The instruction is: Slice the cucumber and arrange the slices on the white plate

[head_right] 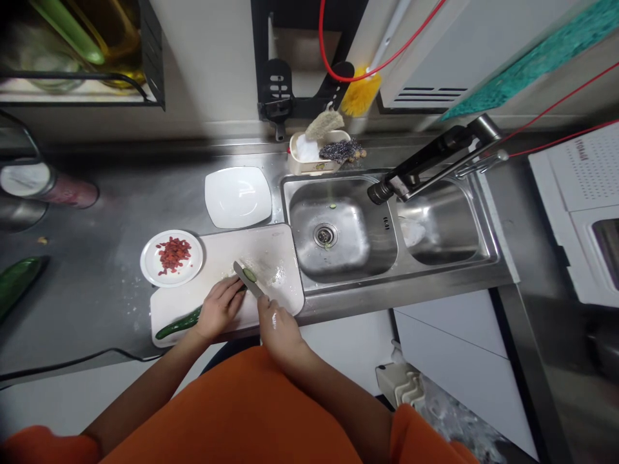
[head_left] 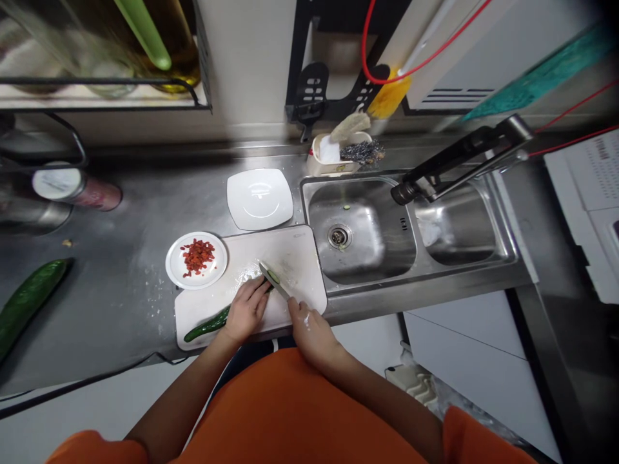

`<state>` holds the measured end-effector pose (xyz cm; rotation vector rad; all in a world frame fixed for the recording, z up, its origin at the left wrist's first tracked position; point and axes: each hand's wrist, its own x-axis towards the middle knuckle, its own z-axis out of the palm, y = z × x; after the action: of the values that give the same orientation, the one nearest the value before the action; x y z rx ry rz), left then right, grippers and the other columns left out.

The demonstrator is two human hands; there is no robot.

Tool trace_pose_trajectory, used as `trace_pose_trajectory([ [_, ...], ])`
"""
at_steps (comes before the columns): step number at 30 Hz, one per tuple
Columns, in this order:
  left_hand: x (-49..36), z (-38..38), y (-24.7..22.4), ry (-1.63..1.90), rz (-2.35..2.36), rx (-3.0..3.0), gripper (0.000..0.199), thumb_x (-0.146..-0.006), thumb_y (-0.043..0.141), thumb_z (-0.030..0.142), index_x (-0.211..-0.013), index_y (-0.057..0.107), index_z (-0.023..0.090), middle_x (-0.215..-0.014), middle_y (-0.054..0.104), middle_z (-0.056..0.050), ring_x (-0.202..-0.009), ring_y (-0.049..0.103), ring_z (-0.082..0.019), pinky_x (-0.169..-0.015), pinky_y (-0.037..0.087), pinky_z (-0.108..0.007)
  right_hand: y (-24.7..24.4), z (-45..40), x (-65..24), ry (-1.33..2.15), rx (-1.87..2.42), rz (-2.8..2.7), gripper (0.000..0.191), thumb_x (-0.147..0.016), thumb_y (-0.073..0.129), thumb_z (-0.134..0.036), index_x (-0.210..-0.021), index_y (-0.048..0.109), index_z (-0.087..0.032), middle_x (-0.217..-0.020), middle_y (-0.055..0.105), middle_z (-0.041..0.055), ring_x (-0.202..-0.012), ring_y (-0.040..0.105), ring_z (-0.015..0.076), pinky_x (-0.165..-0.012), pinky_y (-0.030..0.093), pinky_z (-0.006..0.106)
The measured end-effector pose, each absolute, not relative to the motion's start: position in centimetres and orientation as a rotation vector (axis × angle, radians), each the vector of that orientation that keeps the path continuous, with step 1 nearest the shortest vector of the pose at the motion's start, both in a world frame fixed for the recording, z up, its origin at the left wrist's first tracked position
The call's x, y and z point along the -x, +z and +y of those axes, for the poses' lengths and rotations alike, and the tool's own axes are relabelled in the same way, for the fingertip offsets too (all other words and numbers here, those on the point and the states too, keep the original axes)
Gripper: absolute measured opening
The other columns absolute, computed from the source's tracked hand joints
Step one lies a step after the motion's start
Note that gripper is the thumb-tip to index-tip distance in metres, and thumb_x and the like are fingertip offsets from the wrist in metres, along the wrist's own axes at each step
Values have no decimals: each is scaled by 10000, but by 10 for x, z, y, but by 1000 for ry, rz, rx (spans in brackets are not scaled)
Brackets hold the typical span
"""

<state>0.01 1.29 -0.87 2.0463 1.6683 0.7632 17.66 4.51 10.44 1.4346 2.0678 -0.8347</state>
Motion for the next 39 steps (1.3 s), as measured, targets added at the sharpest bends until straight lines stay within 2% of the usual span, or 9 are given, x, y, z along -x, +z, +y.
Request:
trace_pose_trajectory([
  [10, -1, 14, -5, 774, 1672, -2061, 361, -907, 466, 234, -1257, 556, 225, -1212, 618, -104, -1107, 578, -226, -992, 469, -442, 92, 46, -174, -796, -1416, 2132, 379, -915, 267, -32, -1184, 519, -118, -918, 642, 106, -867, 635, 193, -747, 462, 257],
  [15, -1, 14, -4, 786, 1664, -2069, 366, -898, 485, 211, -1258, 549, 221, -1230, 608, -99, -1107, 574, -219, -998, 470, -432, 75, 42, -174, -732, -1416, 2229, 386, -907, 293, -38, -1223, 502, -114, -950, 645, 122, -883, 622, 191, -786, 461, 262],
  [23, -1, 14, -5, 770, 1678, -2080, 371, -902, 483, 218, -1268, 541, 224, -1236, 605, -98, -1108, 575, -220, -1003, 464, -441, 64, 45, -172, -757, -1474, 2183, 382, -898, 282, -20, -1169, 532, -122, -951, 651, 109, -839, 627, 181, -718, 461, 255],
  [29, -1, 14, -5, 762, 1686, -2075, 365, -903, 487, 227, -1264, 539, 218, -1233, 608, -104, -1096, 583, -220, -993, 471, -436, 80, 48, -183, -787, -1496, 2116, 378, -919, 296, -60, -1238, 474, -158, -987, 642, 104, -893, 637, 191, -741, 460, 256],
  [34, 0, 13, -9, 781, 1676, -2077, 346, -900, 491, 228, -1239, 555, 207, -1211, 619, -104, -1116, 575, -220, -994, 469, -420, 112, 39, -193, -855, -1474, 2019, 390, -884, 299, -30, -1196, 489, -167, -1009, 632, 109, -862, 651, 197, -695, 457, 246],
  [39, 1, 12, -11, 777, 1681, -2084, 299, -897, 502, 236, -1183, 581, 194, -1190, 629, -102, -1107, 580, -228, -986, 474, -425, 123, 29, -196, -897, -1427, 1977, 463, -843, 318, 0, -1255, 453, -163, -1042, 627, 123, -865, 648, 189, -696, 449, 227],
])
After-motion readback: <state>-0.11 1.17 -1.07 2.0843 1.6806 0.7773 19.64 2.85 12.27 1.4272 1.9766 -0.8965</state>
